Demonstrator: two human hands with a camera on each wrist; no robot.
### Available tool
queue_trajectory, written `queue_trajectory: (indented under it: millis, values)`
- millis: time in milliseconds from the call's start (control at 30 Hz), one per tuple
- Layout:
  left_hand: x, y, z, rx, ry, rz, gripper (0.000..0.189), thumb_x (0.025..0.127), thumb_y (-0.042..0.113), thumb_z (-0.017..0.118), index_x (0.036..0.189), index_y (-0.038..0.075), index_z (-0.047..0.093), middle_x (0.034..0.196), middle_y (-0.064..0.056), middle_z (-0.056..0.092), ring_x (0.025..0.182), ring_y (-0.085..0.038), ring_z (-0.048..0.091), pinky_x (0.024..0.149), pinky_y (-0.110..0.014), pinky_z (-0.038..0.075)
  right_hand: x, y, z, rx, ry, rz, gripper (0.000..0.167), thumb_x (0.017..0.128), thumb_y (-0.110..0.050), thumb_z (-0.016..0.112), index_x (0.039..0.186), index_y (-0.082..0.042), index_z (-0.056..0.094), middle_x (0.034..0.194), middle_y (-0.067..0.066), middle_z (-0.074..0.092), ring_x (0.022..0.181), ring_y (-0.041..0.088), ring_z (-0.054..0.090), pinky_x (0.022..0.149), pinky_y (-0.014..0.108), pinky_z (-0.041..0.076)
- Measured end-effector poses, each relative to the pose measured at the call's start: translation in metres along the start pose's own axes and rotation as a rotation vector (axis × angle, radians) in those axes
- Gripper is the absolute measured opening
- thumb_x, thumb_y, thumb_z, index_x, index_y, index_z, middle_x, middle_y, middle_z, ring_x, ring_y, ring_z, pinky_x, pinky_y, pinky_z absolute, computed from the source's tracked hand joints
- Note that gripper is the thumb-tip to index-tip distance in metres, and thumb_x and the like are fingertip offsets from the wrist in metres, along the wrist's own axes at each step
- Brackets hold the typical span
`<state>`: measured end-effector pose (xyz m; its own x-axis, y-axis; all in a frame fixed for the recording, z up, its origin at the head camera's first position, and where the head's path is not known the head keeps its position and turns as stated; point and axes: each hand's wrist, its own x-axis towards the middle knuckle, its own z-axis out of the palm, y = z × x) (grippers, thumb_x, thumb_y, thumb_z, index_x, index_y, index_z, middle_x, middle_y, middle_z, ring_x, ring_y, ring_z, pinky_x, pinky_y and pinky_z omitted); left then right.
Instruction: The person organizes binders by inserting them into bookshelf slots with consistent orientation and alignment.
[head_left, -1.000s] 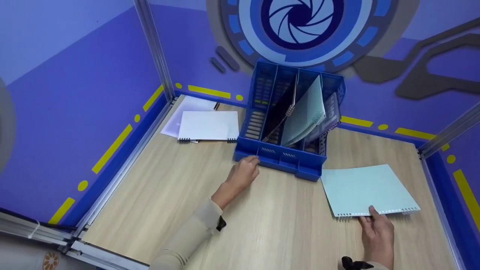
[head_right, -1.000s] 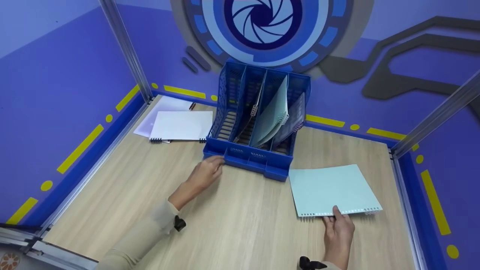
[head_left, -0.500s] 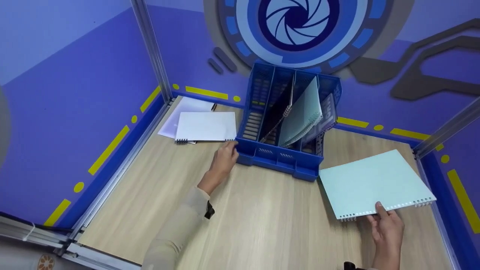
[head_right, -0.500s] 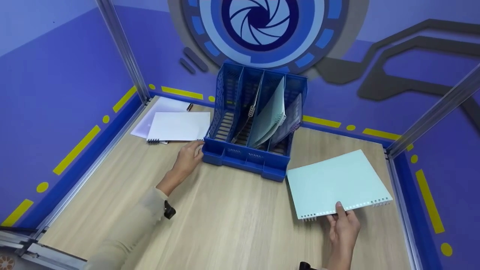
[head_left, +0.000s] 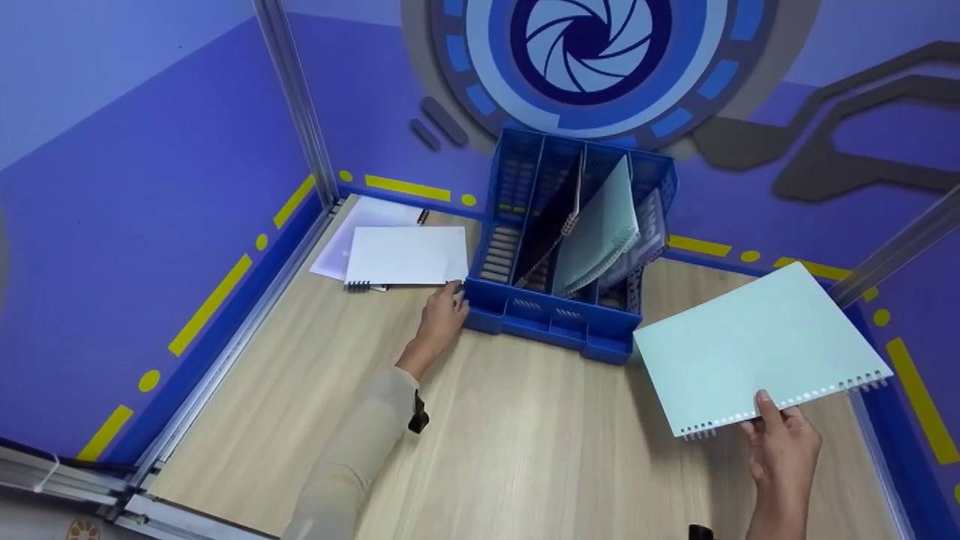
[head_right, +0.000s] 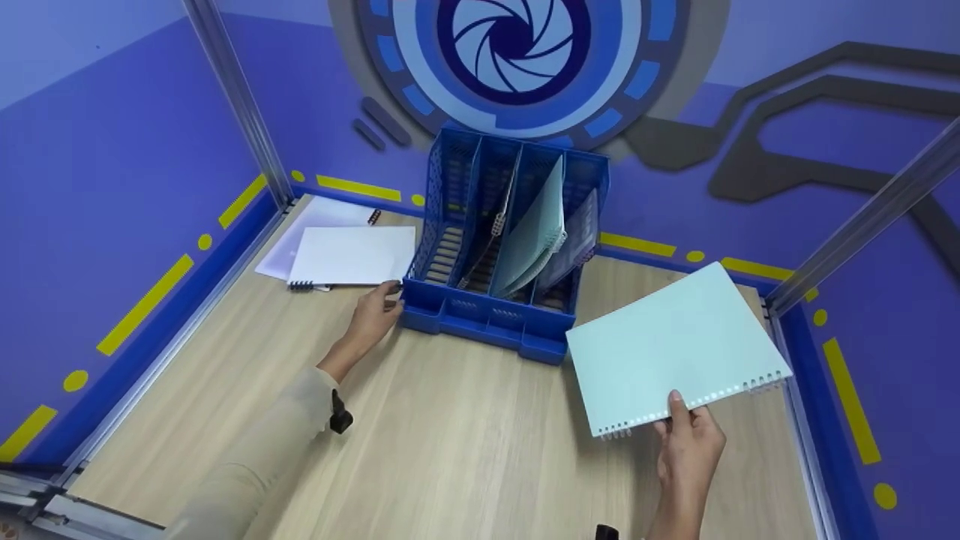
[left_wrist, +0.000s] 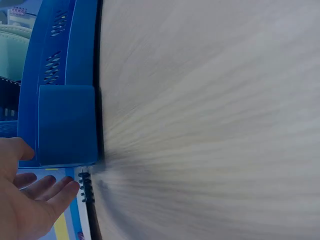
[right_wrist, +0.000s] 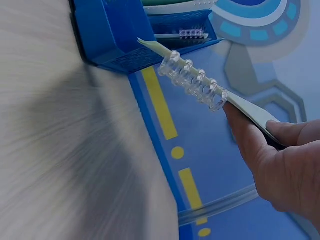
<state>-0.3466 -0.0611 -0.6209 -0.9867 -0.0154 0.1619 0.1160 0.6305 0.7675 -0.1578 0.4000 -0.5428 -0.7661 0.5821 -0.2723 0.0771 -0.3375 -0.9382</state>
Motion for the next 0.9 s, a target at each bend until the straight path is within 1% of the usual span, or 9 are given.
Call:
queue_trajectory:
  millis: [133,300,400,500,600,667,733,900]
  values:
    - [0.004,-0.002,0.005,-0.003,-0.013,-0.038,0.044,0.099,0.009,0.06,0.14,-0.003,0.053,0.13,-0.02,0.065,0.114,-0.031,0.066,0.094,-0.044,0.053,-0.007,-0.004,0.004,0.008,-0.018,-0.036,0.06,0.096,-0.022,0.068,0.147,0.003,0.047,0.104,-0.008,0.071,0.091,0.003,0.072,0.081,0.022,0.055]
    - [0.008,-0.002,0.011,0.005,-0.015,-0.04,0.043,0.097,0.006,0.06,0.138,-0.004,0.054,0.129,-0.022,0.065,0.116,-0.032,0.064,0.095,-0.045,0.052,-0.014,-0.01,0.011,0.027,-0.011,-0.061,0.059,0.095,-0.02,0.07,0.145,0.002,0.05,0.101,-0.007,0.074,0.09,0.006,0.073,0.079,0.023,0.056]
    - [0.011,-0.001,0.013,-0.002,-0.017,-0.054,0.042,0.097,0.004,0.057,0.138,-0.005,0.055,0.129,-0.024,0.065,0.116,-0.033,0.064,0.095,-0.045,0.052,-0.018,-0.012,0.017,0.046,-0.008,-0.078,0.055,0.094,-0.018,0.072,0.141,0.002,0.053,0.101,-0.004,0.074,0.09,0.008,0.074,0.077,0.024,0.057]
    - [0.012,0.0,0.014,-0.002,-0.023,-0.073,0.042,0.098,0.004,0.055,0.139,-0.004,0.055,0.127,-0.024,0.066,0.109,-0.032,0.066,0.09,-0.045,0.054,-0.021,-0.014,0.022,0.058,-0.023,-0.097,0.054,0.093,-0.018,0.072,0.14,0.003,0.055,0.103,-0.002,0.074,0.091,0.01,0.074,0.077,0.025,0.057]
    - [0.014,0.0,0.015,0.024,-0.035,-0.077,0.04,0.098,0.005,0.056,0.137,-0.003,0.057,0.121,-0.022,0.068,0.1,-0.029,0.066,0.085,-0.045,0.055,-0.024,-0.014,0.027,0.058,-0.04,-0.115,0.053,0.094,-0.018,0.072,0.139,0.004,0.055,0.106,-0.001,0.074,0.093,0.01,0.074,0.078,0.026,0.057]
    - [0.015,0.001,0.015,0.044,-0.039,-0.079,0.037,0.098,0.005,0.057,0.134,-0.002,0.06,0.119,-0.021,0.069,0.097,-0.028,0.066,0.082,-0.044,0.055,-0.026,-0.013,0.03,0.051,-0.056,-0.125,0.053,0.094,-0.018,0.071,0.14,0.004,0.054,0.108,-0.001,0.073,0.094,0.01,0.074,0.08,0.026,0.056]
    - [0.016,0.001,0.015,0.067,-0.034,-0.078,0.034,0.097,0.005,0.058,0.129,-0.002,0.063,0.116,-0.02,0.07,0.097,-0.028,0.066,0.081,-0.045,0.055,-0.027,-0.012,0.033,0.048,-0.069,-0.133,0.053,0.095,-0.018,0.07,0.14,0.004,0.054,0.11,0.0,0.073,0.095,0.011,0.074,0.08,0.027,0.056]
    - [0.017,0.0,0.014,0.081,-0.011,-0.072,0.029,0.094,0.003,0.061,0.122,-0.001,0.067,0.108,-0.019,0.071,0.092,-0.03,0.066,0.08,-0.046,0.055,-0.03,-0.008,0.041,0.077,-0.108,-0.154,0.05,0.095,-0.015,0.07,0.138,0.004,0.056,0.113,0.002,0.073,0.098,0.013,0.074,0.081,0.028,0.056]
